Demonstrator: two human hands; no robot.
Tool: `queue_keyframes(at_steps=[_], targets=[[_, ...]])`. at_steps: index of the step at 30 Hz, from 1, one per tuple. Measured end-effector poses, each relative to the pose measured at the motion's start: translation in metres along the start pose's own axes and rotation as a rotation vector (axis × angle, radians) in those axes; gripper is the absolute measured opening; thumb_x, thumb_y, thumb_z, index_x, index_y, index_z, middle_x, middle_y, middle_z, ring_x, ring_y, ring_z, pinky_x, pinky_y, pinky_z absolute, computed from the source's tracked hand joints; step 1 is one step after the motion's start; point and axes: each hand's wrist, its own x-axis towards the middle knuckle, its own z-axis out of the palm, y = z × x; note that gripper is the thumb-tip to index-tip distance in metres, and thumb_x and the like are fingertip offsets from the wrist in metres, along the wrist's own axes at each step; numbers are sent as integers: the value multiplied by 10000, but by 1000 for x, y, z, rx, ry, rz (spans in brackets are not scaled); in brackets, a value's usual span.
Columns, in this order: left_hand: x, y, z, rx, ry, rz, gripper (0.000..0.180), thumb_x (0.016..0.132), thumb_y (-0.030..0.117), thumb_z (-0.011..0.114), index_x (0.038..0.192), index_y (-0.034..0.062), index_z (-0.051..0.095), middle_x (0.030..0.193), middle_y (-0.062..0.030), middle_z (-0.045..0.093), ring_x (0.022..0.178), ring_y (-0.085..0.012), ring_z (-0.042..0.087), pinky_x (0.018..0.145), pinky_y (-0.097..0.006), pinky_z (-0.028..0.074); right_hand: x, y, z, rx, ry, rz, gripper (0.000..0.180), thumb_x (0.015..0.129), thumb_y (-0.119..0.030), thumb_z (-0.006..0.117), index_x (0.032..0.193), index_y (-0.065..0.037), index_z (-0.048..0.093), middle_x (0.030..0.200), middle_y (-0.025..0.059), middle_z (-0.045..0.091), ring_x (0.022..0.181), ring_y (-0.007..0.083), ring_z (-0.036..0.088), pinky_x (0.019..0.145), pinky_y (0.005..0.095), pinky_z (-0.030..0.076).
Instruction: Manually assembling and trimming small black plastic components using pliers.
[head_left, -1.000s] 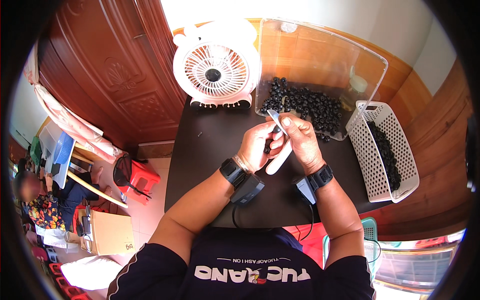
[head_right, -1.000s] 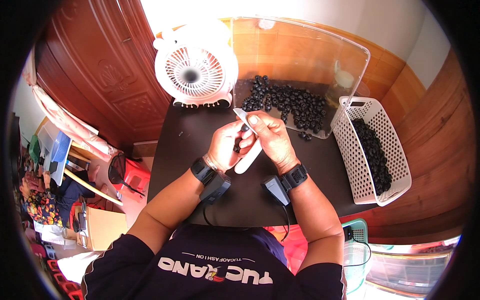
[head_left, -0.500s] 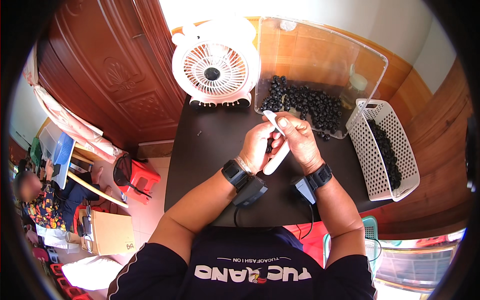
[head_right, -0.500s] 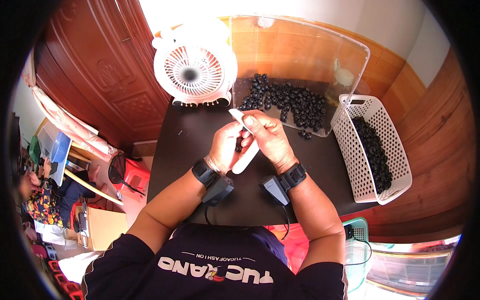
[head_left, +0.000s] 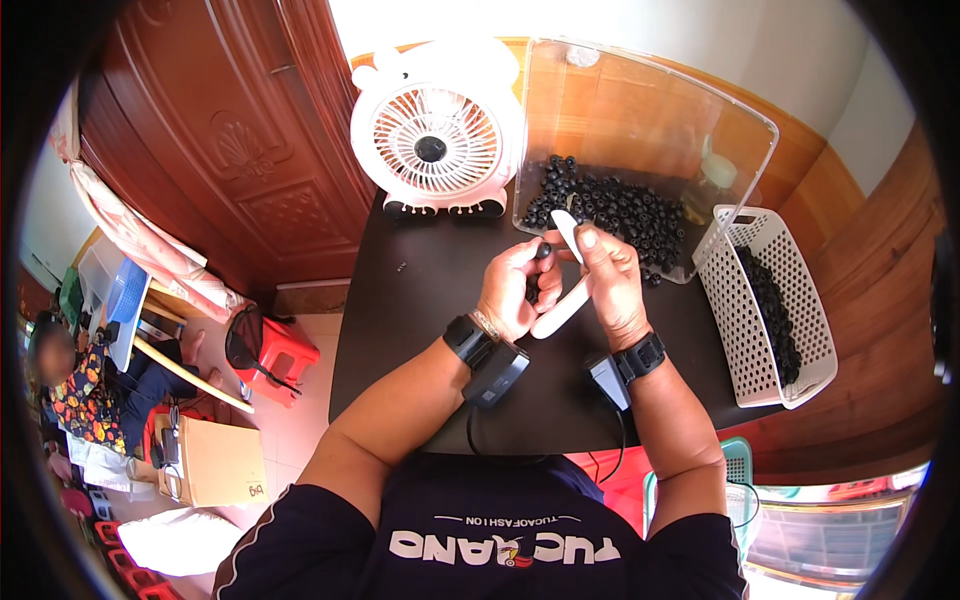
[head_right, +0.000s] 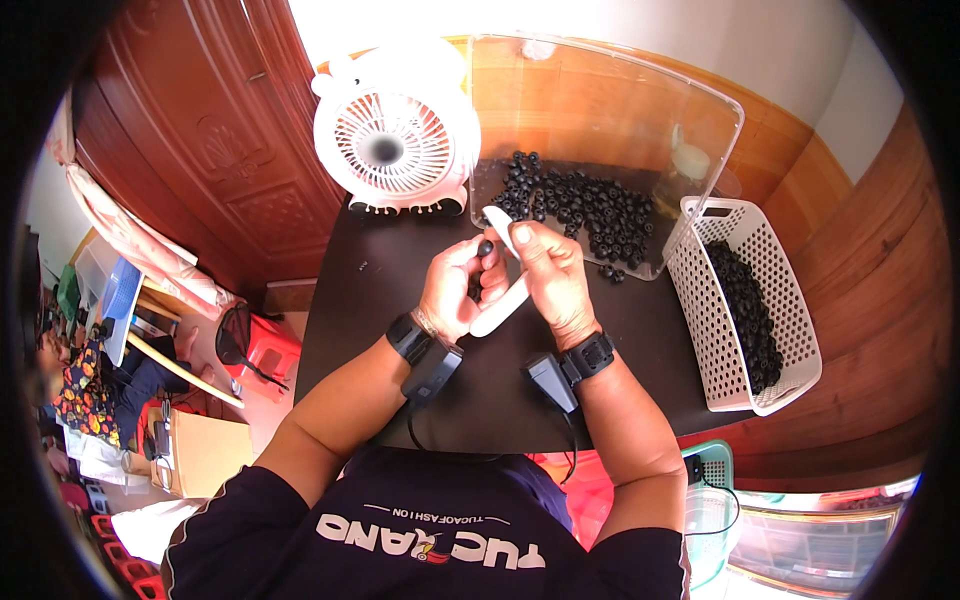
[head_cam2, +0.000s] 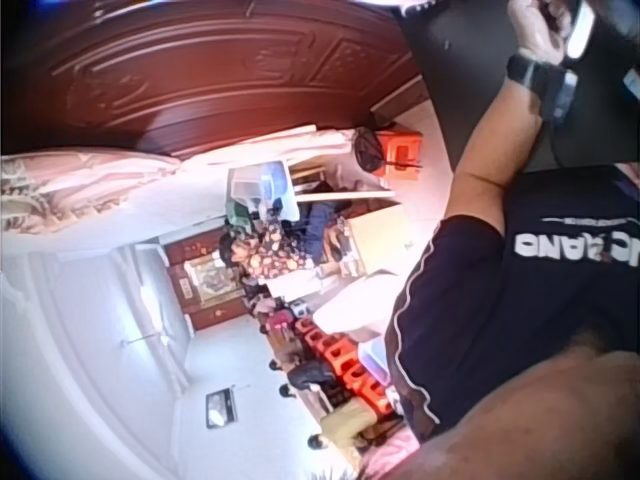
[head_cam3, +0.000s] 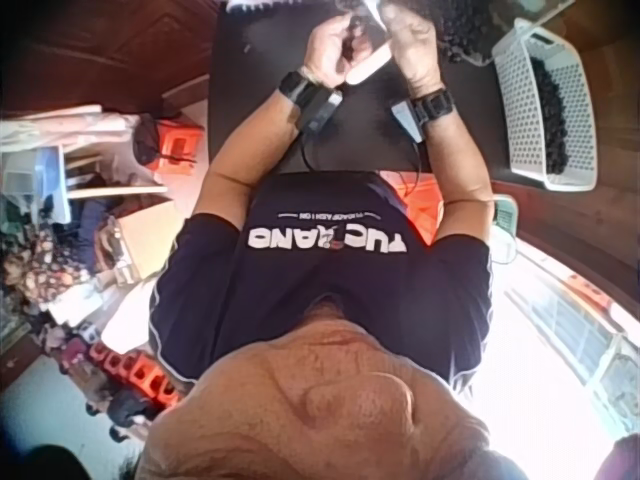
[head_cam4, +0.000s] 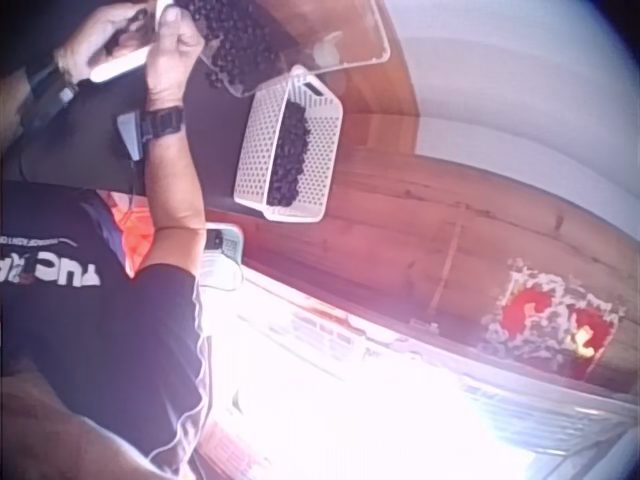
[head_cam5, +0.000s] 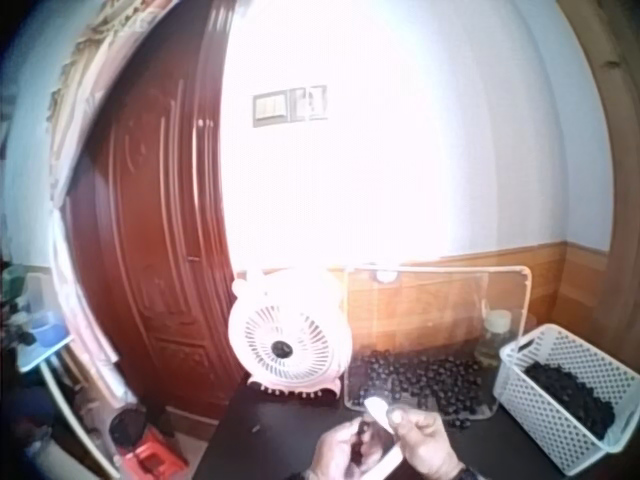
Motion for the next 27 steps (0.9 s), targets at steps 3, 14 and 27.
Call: queue_keyframes(at_steps=[3, 14, 27], targets=[[2, 0, -3, -58, 88, -14, 314, 950, 312, 388, 741, 93, 471, 575, -26, 435, 445, -133, 396, 395, -248, 326, -8, 4, 11, 62, 3, 63, 253, 932, -190, 567, 957, 49, 647, 854, 79, 646, 642, 133, 626, 583, 251, 536], [6, 16, -18, -68, 93, -9, 321, 944, 353, 369, 718, 131, 417, 594, 4, 397, 509, -152, 392, 479, -281, 307, -6, 15, 14, -268, 68, -118, 287, 927, -223, 576, 817, 28, 662, 767, 68, 641, 613, 111, 602, 556, 257, 498], [51, 5, 2, 342, -17, 38, 284, 917, 240, 403, 695, 78, 475, 599, -39, 457, 487, -138, 425, 400, -252, 292, 14, -10, -35, -146, 499, -151, 377, 928, -341, 566, 766, -14, 664, 758, 59, 672, 672, 91, 565, 640, 251, 458]])
